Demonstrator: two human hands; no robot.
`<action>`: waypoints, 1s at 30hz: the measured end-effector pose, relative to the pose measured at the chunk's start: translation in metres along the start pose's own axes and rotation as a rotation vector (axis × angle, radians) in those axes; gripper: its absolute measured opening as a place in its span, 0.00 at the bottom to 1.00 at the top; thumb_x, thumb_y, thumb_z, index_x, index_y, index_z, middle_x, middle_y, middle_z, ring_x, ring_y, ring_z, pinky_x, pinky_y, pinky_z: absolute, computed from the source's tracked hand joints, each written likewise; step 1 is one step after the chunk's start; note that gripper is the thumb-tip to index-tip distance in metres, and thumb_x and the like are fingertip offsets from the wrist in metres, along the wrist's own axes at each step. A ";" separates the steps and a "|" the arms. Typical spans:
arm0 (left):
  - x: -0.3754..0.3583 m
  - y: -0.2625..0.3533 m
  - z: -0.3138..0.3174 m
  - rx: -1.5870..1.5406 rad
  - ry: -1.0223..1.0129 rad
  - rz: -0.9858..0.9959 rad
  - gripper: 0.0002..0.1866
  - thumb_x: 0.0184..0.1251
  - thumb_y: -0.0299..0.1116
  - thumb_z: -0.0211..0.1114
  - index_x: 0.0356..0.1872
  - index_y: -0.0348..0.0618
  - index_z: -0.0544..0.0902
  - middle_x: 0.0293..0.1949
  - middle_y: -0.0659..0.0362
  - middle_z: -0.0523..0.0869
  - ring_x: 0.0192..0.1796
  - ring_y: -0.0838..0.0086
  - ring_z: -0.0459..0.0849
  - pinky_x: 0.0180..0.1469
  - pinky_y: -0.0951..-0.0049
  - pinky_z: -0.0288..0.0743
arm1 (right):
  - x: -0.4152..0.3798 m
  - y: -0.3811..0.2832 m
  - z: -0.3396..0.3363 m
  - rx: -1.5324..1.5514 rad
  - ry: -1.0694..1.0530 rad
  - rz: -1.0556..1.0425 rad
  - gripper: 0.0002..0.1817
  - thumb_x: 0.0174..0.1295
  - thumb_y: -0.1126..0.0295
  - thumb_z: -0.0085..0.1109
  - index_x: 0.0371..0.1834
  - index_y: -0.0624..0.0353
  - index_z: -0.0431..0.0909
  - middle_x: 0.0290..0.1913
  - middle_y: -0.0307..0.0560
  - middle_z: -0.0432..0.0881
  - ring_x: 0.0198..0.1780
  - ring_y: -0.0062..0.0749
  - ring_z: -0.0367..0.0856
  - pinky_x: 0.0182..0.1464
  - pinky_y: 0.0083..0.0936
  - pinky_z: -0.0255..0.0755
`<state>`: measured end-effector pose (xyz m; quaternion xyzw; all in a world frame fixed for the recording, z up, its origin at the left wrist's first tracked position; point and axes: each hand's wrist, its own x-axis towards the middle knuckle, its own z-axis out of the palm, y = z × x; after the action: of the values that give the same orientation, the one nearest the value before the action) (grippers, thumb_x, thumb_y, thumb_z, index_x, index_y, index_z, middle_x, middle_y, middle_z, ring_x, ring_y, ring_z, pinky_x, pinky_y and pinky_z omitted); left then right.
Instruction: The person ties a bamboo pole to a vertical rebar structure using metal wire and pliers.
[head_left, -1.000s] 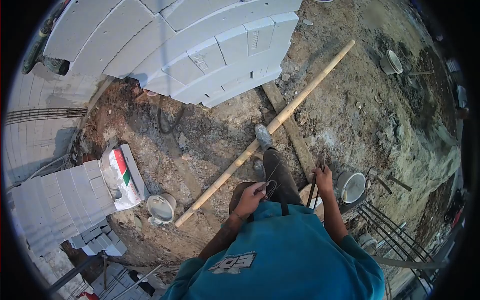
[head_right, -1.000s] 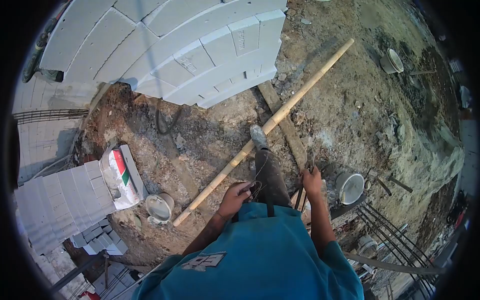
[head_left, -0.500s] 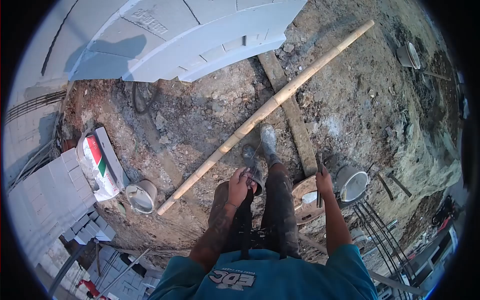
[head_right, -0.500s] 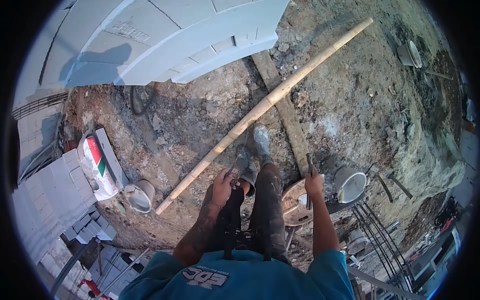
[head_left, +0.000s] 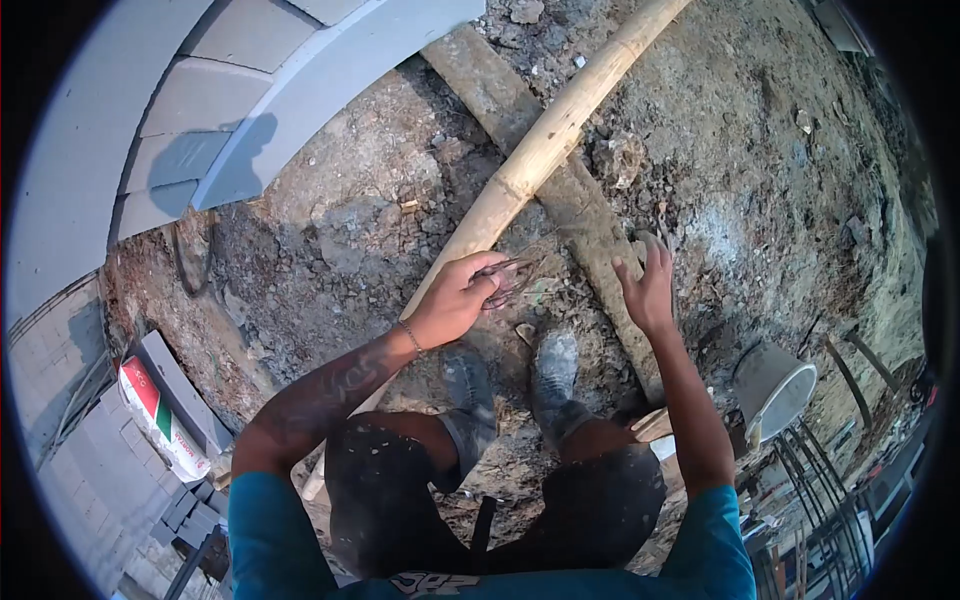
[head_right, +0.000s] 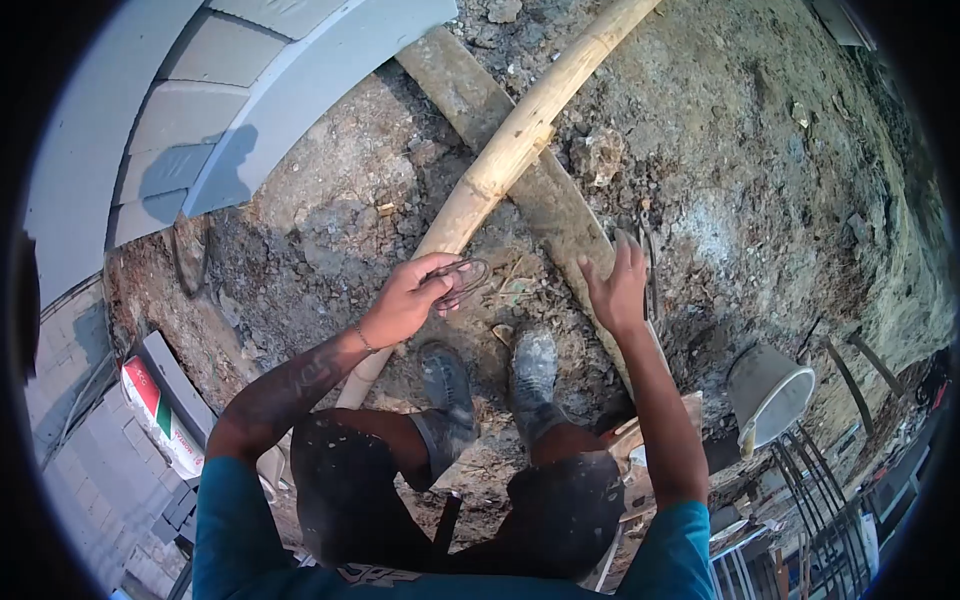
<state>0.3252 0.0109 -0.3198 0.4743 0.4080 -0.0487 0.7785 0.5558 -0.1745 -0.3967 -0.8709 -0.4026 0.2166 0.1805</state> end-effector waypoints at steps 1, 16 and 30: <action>0.021 0.000 -0.001 0.078 -0.062 0.012 0.15 0.68 0.26 0.49 0.53 0.32 0.71 0.35 0.61 0.80 0.31 0.85 0.74 0.32 0.82 0.70 | 0.008 -0.033 -0.006 0.601 -0.218 0.042 0.35 0.64 0.53 0.51 0.66 0.68 0.54 0.59 0.63 0.66 0.61 0.49 0.65 0.64 0.38 0.57; 0.069 0.038 0.037 -0.636 0.055 0.118 0.15 0.61 0.44 0.64 0.37 0.45 0.74 0.27 0.63 0.79 0.30 0.77 0.81 0.33 0.75 0.77 | 0.026 -0.125 -0.006 1.016 0.538 -0.863 0.09 0.69 0.70 0.42 0.39 0.66 0.69 0.38 0.52 0.78 0.40 0.37 0.80 0.49 0.39 0.73; 0.062 -0.022 0.134 -1.177 -0.244 0.146 0.15 0.66 0.44 0.59 0.43 0.44 0.75 0.41 0.59 0.81 0.48 0.73 0.78 0.51 0.75 0.71 | 0.012 -0.099 -0.015 1.602 0.811 -0.307 0.11 0.71 0.65 0.40 0.43 0.60 0.69 0.24 0.36 0.65 0.26 0.20 0.63 0.34 0.23 0.68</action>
<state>0.4357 -0.0860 -0.3481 -0.0182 0.2404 0.1849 0.9527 0.5087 -0.1069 -0.3378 -0.4311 -0.1487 0.0821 0.8862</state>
